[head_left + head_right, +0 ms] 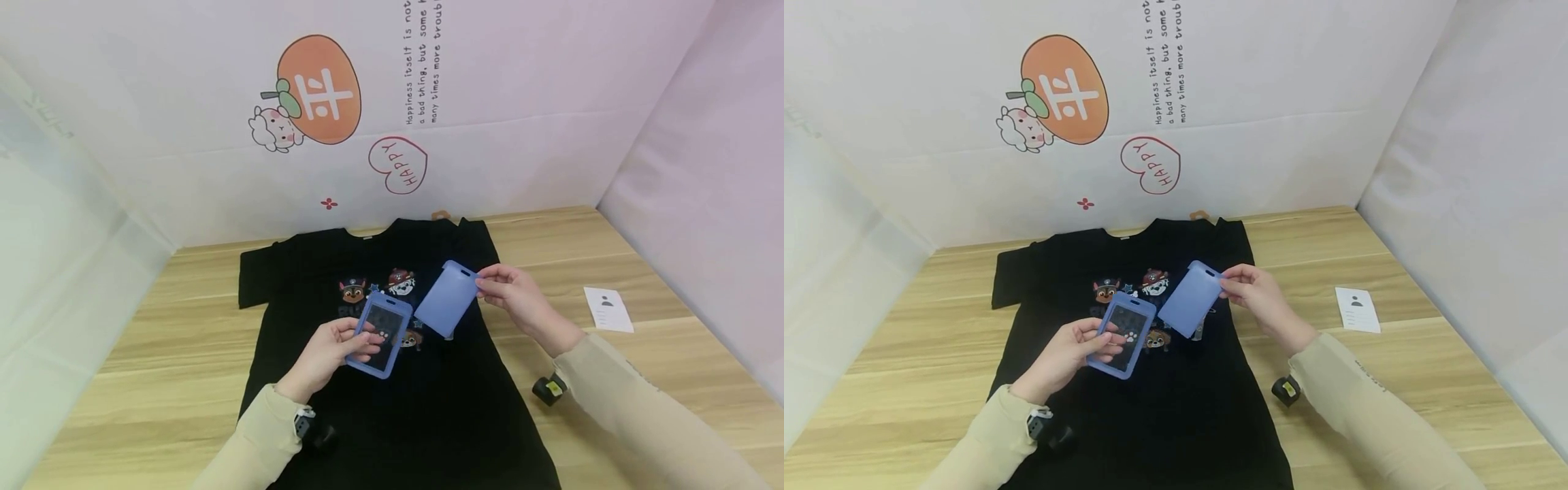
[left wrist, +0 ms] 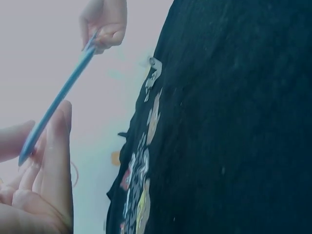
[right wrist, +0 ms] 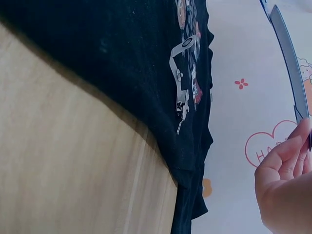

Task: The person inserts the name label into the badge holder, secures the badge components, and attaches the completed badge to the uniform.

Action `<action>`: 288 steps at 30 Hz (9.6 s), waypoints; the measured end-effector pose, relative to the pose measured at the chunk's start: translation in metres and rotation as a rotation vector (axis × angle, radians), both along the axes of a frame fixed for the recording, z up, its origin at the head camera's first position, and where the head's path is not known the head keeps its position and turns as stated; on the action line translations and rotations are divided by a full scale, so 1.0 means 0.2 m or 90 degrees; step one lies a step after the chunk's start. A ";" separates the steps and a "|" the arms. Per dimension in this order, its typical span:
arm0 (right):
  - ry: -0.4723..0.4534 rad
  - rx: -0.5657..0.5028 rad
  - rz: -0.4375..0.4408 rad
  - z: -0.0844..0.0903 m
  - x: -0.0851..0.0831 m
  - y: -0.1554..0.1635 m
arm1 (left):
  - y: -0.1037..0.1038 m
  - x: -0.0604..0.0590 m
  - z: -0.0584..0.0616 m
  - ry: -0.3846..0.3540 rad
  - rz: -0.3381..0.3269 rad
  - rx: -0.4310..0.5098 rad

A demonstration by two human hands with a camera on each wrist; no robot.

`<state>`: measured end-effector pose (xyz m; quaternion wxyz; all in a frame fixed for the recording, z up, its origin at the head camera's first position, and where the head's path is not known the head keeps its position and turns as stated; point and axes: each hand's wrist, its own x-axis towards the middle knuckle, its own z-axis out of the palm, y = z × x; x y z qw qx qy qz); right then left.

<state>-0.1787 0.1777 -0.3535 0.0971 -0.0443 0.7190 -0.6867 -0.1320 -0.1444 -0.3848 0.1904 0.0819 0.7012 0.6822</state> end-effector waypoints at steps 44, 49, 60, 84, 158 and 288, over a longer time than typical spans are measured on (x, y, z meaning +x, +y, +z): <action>0.010 0.239 0.382 -0.10 0.04 -0.29 | -0.11 -0.01 0.00 -0.005 0.190 0.097; 0.009 0.234 0.394 -0.11 0.04 -0.29 | -0.11 -0.01 0.00 -0.003 0.187 0.091; -0.032 0.254 0.387 -0.10 0.04 -0.30 | -0.11 0.00 -0.02 0.005 0.171 0.118; 0.029 0.198 0.374 -0.04 0.01 -0.06 | -0.10 0.00 -0.03 -0.012 0.191 0.094; 0.098 0.579 0.122 -0.17 -0.12 1.15 | -0.06 0.02 -0.07 -0.052 0.181 0.090; 0.186 0.092 0.259 -0.05 0.07 0.29 | 0.05 0.05 -0.09 -0.047 0.110 0.095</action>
